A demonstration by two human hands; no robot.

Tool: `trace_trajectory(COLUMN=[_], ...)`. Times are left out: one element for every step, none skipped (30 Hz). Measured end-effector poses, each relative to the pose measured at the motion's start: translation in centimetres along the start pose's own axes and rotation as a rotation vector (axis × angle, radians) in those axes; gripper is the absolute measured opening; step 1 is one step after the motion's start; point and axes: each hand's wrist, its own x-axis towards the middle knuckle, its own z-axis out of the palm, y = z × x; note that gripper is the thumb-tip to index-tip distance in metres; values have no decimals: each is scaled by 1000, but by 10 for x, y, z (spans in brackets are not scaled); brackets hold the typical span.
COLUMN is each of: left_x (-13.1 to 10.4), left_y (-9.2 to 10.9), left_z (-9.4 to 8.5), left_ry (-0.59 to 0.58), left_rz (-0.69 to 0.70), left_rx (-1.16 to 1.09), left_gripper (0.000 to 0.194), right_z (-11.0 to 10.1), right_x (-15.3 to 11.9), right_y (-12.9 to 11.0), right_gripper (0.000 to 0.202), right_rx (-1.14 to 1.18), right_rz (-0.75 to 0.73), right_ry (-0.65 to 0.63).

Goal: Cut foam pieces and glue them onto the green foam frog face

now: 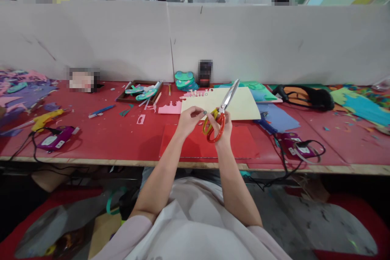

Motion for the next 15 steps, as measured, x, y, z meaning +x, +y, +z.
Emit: trace_trajectory(left_x=[2,4,6,9,12,14,16,18,19,20,20,20,19,18,17], left_y=[1,2,3,4,5,7,9,11,12,14,15,16,17,17,17], left_z=[-1,-2,-3,-4,-5,-6,-6,-5,-4,-3,-1,0,2,3,5], left_ry=[20,42,64,81,91,99,105,113,120,130,144,160,178,195,212], left_rz=[8,16,21,24,23,19,17,18,18,14,7,-3,-14,-21,-21], left_rx=[5,6,2,-7,-20,-35,-51,-67,-85,-108,-137,-170,-202,-228,-248], left_gripper=[16,16,17,18,19,19,21,22,23,25,26,28,29,29,30], right_z=[-1,-2,-3,-4,-4,-4,-4,-3,-1,0,2,4,5,5,6], right_x=[0,-1,-2,-3,-4,-6,-8,-11,-13,-15,-17,-19,-20,-21,-22], right_y=[1,1,1,1,1,0,-1,-2,-3,-3,-3,-3,-2,-2,-1], right_gripper=[43,41,39,37,36,36,36,35,35,36,36,37,37,38,38], right_rx=[-14,-28,-40,-54,-72,-93,-112,-128,-138,-141,-139,-136,-136,-138,-143], right_rz=[1,7,14,17,14,8,-1,-7,-5,3,15,24,29,31,29], right_ry=[1,-8,-29,-61,-103,-153,-199,-236,-268,-292,-306,-310,-310,-308,-304])
